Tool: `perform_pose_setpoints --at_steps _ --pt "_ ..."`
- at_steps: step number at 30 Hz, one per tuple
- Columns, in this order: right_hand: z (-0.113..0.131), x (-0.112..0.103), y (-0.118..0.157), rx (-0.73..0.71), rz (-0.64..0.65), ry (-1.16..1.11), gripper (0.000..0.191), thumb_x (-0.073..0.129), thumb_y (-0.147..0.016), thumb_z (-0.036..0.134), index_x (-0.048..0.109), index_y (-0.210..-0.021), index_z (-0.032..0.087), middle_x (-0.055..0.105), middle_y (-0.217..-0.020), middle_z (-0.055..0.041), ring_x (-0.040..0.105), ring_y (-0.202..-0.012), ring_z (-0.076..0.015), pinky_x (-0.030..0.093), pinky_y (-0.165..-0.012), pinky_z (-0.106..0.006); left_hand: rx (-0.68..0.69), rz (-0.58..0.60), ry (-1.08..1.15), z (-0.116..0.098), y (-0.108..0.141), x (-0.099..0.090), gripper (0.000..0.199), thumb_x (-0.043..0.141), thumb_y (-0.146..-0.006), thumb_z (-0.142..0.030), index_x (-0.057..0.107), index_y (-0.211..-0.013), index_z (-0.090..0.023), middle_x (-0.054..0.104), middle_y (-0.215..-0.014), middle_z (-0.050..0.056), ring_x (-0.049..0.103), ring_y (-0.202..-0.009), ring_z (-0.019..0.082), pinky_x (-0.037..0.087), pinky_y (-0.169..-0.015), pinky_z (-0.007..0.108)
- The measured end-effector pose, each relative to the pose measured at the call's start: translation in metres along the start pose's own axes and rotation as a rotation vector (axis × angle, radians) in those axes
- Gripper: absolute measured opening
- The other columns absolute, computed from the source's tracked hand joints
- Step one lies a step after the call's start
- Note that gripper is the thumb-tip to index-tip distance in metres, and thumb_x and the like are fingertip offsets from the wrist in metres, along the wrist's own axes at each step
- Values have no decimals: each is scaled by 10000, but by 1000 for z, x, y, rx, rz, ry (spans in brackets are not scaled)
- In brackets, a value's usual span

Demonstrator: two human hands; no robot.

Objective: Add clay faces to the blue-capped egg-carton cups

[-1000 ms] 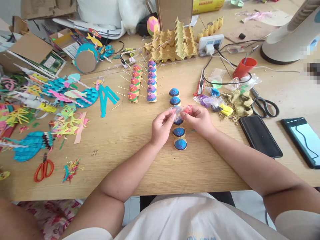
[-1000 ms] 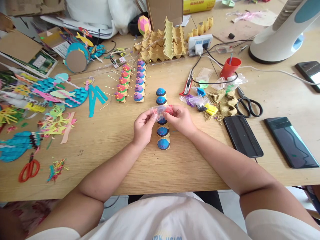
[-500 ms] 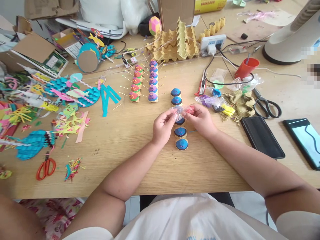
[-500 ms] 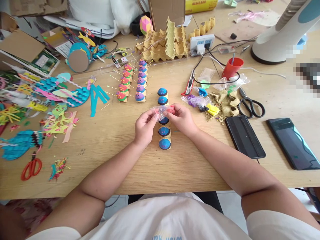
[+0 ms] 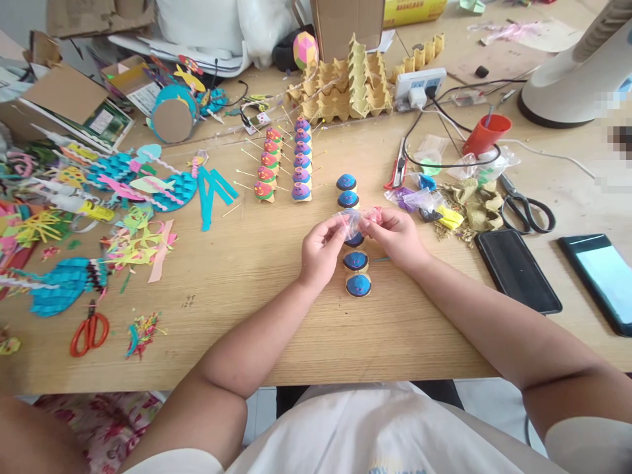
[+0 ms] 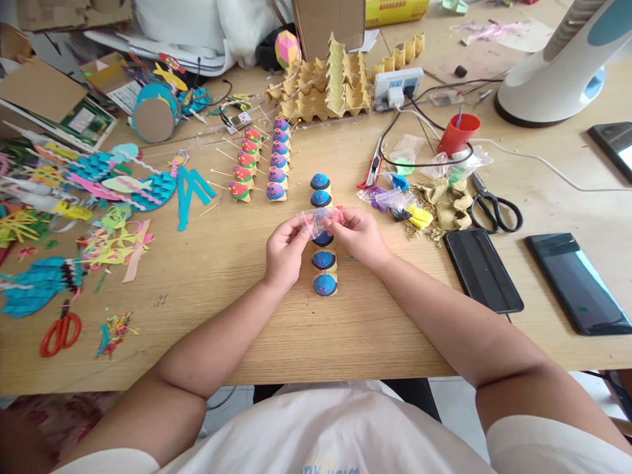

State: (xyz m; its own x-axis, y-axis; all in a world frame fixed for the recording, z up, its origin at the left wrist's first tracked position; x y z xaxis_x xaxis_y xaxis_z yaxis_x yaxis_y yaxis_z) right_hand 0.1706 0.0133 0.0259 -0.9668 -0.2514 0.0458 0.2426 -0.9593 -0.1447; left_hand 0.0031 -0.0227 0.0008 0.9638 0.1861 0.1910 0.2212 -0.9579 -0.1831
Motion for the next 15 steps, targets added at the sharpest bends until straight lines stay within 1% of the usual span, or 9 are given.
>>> perform_pose_setpoints --at_steps 3,7,11,15 --pt "1 1 1 1 23 -38 525 845 -781 708 740 -755 195 692 -742 -19 574 -692 -136 498 -688 -312 4 2 -11 0 0 0 436 870 -832 -596 845 -1070 -231 865 -1094 76 810 -996 194 661 -923 322" --pt "3 2 1 8 54 -40 573 812 -778 769 730 -736 203 690 -724 -24 587 -685 -143 549 -706 -324 10 12 1 -2 1 1 423 874 -831 -590 847 -1062 -236 867 -1075 65 809 -975 180 660 -917 310" --pt "3 2 1 10 53 -37 558 821 -788 748 711 -747 202 660 -739 -14 572 -697 -136 534 -697 -312 -5 -5 17 -1 0 0 428 890 -813 -587 849 -1056 -237 867 -1077 59 805 -982 175 658 -917 299" --pt "1 2 -1 37 3 -86 545 905 -710 704 675 -755 211 615 -740 9 519 -691 -126 496 -682 -306 -27 -22 9 1 0 -1 431 886 -822 -576 842 -1075 -229 862 -1108 67 802 -993 178 653 -906 292"
Point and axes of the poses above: each hand's wrist, its own y-axis away from the middle knuckle, its own x-axis out of the palm, z = x × y, the point moved 1 cm from there along -y, towards the middle knuckle
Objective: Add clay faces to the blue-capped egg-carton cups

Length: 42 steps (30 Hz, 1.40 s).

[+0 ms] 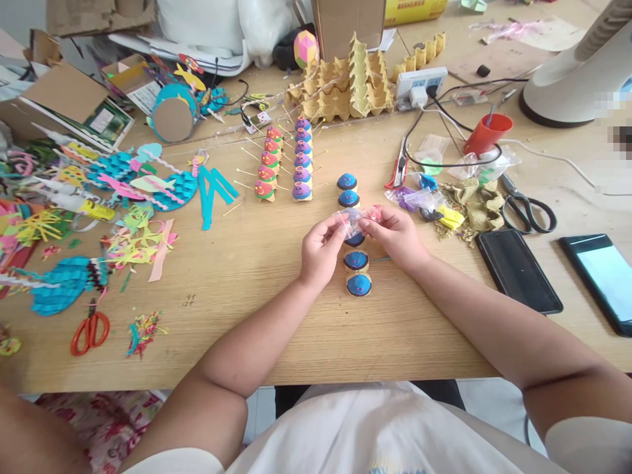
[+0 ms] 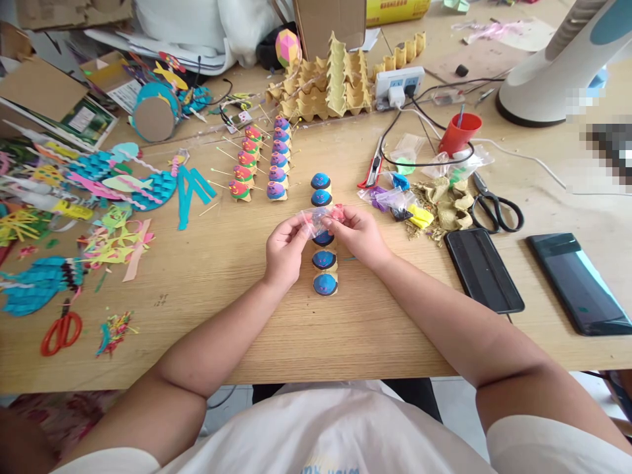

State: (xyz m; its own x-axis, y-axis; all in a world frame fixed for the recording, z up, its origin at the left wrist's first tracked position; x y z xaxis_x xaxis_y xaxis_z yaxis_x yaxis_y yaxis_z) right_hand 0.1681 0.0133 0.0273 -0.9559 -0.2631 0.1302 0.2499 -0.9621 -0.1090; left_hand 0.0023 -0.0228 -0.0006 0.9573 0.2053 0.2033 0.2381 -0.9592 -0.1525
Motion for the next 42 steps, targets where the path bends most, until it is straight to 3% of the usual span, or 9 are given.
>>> perform_pose_setpoints --at_steps 9,20,23,27,30,38,42 --pt "-2 0 -1 3 -54 17 676 960 -644 677 455 -682 228 431 -667 64 366 -657 -100 346 -616 -274 18 39 -36 -4 3 3 405 863 -853 -562 840 -1074 -224 864 -1059 73 803 -948 180 655 -914 322" --pt "1 0 -2 -50 9 -5 739 951 -614 720 398 -631 230 409 -606 81 335 -595 -82 402 -581 -266 -5 79 -29 -8 5 5 405 886 -819 -579 843 -1030 -236 868 -1097 79 815 -976 198 669 -906 351" --pt "1 0 -3 -28 14 -42 721 969 -596 702 432 -652 225 462 -635 72 411 -624 -90 448 -616 -266 -28 71 -5 -7 4 5 400 895 -813 -568 845 -1030 -236 868 -1093 73 811 -989 197 662 -917 346" --pt "1 0 -2 2 49 -129 580 960 -659 664 609 -819 231 616 -785 32 558 -735 -120 523 -718 -288 -71 -3 70 -5 1 4 435 926 -774 -566 842 -1040 -232 867 -1108 73 801 -1035 203 641 -963 348" --pt "1 0 -2 25 31 -128 550 924 -694 692 684 -891 238 666 -818 13 583 -750 -134 541 -729 -300 -88 -28 89 -3 -1 4 455 938 -756 -566 839 -1047 -232 866 -1114 74 799 -1038 208 633 -967 351" --pt "-4 0 -5 43 -35 -225 568 1027 -574 574 605 -724 225 631 -740 47 528 -673 -96 529 -710 -281 -51 54 60 -3 2 3 364 892 -839 -511 839 -1072 -237 863 -1119 66 794 -1032 180 628 -939 303" --pt "-4 1 -5 65 -24 -242 582 1034 -555 573 607 -749 228 644 -760 44 534 -675 -100 515 -669 -271 -55 50 17 -2 2 2 411 880 -837 -557 836 -1082 -230 863 -1089 72 796 -969 183 634 -913 319"
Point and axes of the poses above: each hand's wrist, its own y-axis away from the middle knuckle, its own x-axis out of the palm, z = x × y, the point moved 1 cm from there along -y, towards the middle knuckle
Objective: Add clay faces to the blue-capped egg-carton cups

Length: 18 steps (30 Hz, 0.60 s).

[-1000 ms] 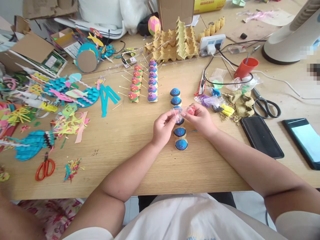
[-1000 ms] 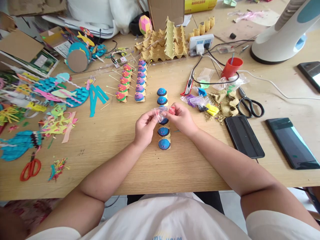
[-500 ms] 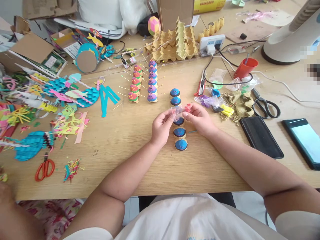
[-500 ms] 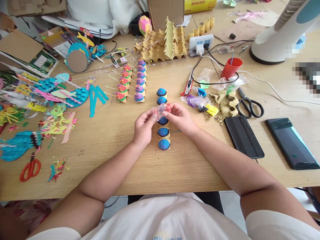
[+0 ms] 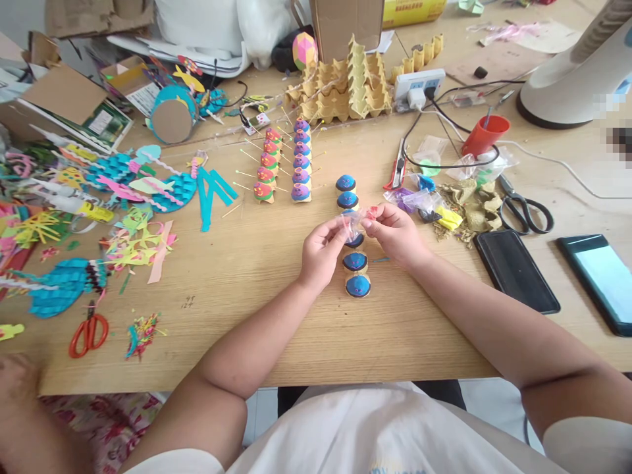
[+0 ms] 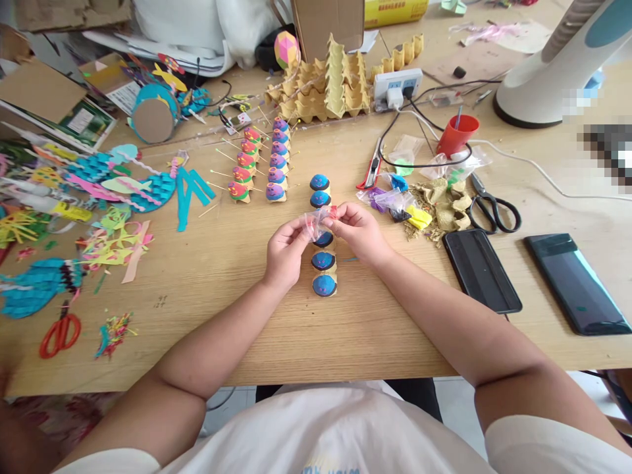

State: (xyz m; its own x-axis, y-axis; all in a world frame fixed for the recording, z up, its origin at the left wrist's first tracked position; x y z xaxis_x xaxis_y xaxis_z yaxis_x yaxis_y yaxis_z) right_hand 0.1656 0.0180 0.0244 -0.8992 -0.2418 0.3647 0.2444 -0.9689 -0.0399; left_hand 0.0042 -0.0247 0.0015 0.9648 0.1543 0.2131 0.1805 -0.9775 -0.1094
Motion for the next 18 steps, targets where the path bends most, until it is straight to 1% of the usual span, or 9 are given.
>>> perform_pose_setpoints --at_steps 3,6,8,12,15,18 --pt "0 -1 2 22 45 6 564 999 -618 607 656 -863 232 663 -813 33 553 -694 -101 487 -637 -256 -13 -22 22 1 -2 0 443 890 -818 -573 828 -1088 -227 860 -1116 79 799 -1016 203 629 -954 348" --pt "0 -3 2 13 48 26 545 910 -719 690 668 -921 246 638 -788 39 521 -659 -97 440 -597 -250 -29 -37 50 1 -3 1 453 911 -793 -567 825 -1074 -223 858 -1134 84 798 -1052 215 627 -975 358" --pt "-1 -3 2 -2 29 39 539 895 -732 706 661 -901 250 613 -754 44 485 -633 -96 406 -579 -253 -32 -28 51 0 -2 2 452 914 -787 -571 829 -1065 -225 860 -1115 80 799 -1027 208 631 -956 347" --pt "0 -1 1 -5 10 25 554 928 -702 686 629 -845 243 560 -687 57 437 -605 -93 350 -566 -253 -14 3 29 -2 -1 3 454 907 -790 -589 833 -1053 -227 864 -1057 70 797 -924 186 638 -902 338" --pt "2 0 2 14 0 9 568 919 -709 697 600 -802 237 548 -661 57 433 -598 -93 336 -565 -251 -5 12 28 -2 -1 3 432 905 -800 -575 837 -1052 -230 865 -1061 67 799 -929 184 640 -901 332" --pt "3 -1 3 37 -13 0 576 886 -723 733 602 -789 237 564 -674 47 455 -606 -101 351 -567 -258 -9 -9 33 -1 -2 2 443 911 -787 -580 837 -1048 -229 865 -1065 68 799 -947 189 638 -901 327"
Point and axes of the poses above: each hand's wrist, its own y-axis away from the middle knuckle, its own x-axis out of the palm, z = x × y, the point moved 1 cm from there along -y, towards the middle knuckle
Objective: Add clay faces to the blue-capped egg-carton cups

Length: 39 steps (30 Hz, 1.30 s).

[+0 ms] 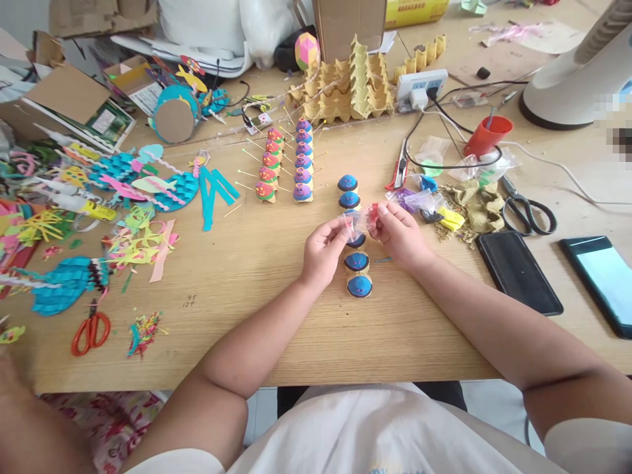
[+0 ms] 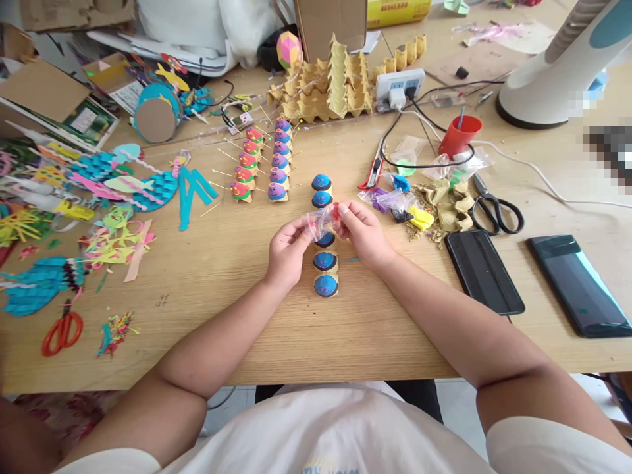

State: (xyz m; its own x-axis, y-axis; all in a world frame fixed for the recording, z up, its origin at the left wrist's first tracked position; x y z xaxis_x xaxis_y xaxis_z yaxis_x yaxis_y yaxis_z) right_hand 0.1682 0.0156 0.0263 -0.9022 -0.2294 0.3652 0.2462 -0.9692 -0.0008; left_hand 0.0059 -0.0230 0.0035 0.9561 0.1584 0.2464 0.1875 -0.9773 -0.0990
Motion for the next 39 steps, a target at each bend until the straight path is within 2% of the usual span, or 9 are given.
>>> perform_pose_setpoints --at_steps 10,14,17,23,30,39 --pt "-3 -4 -2 -16 -44 -32 537 905 -730 682 626 -731 224 574 -651 31 454 -598 -102 359 -574 -267 -14 21 11 -1 0 0 457 923 -770 -582 844 -1044 -225 868 -1046 66 790 -871 166 638 -859 310" --pt "-2 -3 -1 -8 -17 -34 527 895 -740 696 659 -820 231 586 -688 39 476 -613 -98 377 -567 -251 -29 -25 66 -2 0 1 443 954 -739 -552 853 -1019 -225 870 -1029 56 794 -913 165 629 -872 288" --pt "-1 -1 -1 -13 -11 1 549 954 -688 651 655 -883 234 609 -719 53 493 -615 -82 386 -563 -232 -35 -51 96 -2 -1 2 446 974 -710 -543 856 -1007 -232 870 -1048 55 796 -949 175 628 -894 295" --pt "1 1 -1 -16 -22 84 600 982 -617 657 599 -767 220 598 -648 59 472 -562 -74 389 -541 -240 -25 -53 78 0 -1 0 445 942 -756 -552 849 -1043 -227 866 -1083 72 793 -975 186 621 -926 319" --pt "-1 0 -1 -6 -59 128 582 978 -612 669 673 -775 201 659 -680 15 545 -601 -97 441 -555 -255 -8 -81 78 1 -2 -1 424 951 -748 -542 857 -1026 -236 866 -1035 53 780 -908 149 615 -849 268" --pt "-2 -3 -1 -23 -4 166 545 923 -677 710 776 -835 209 705 -700 3 615 -636 -115 488 -587 -262 -14 -115 70 0 -2 0 481 960 -720 -574 847 -1033 -227 864 -1051 67 788 -954 182 622 -870 302"
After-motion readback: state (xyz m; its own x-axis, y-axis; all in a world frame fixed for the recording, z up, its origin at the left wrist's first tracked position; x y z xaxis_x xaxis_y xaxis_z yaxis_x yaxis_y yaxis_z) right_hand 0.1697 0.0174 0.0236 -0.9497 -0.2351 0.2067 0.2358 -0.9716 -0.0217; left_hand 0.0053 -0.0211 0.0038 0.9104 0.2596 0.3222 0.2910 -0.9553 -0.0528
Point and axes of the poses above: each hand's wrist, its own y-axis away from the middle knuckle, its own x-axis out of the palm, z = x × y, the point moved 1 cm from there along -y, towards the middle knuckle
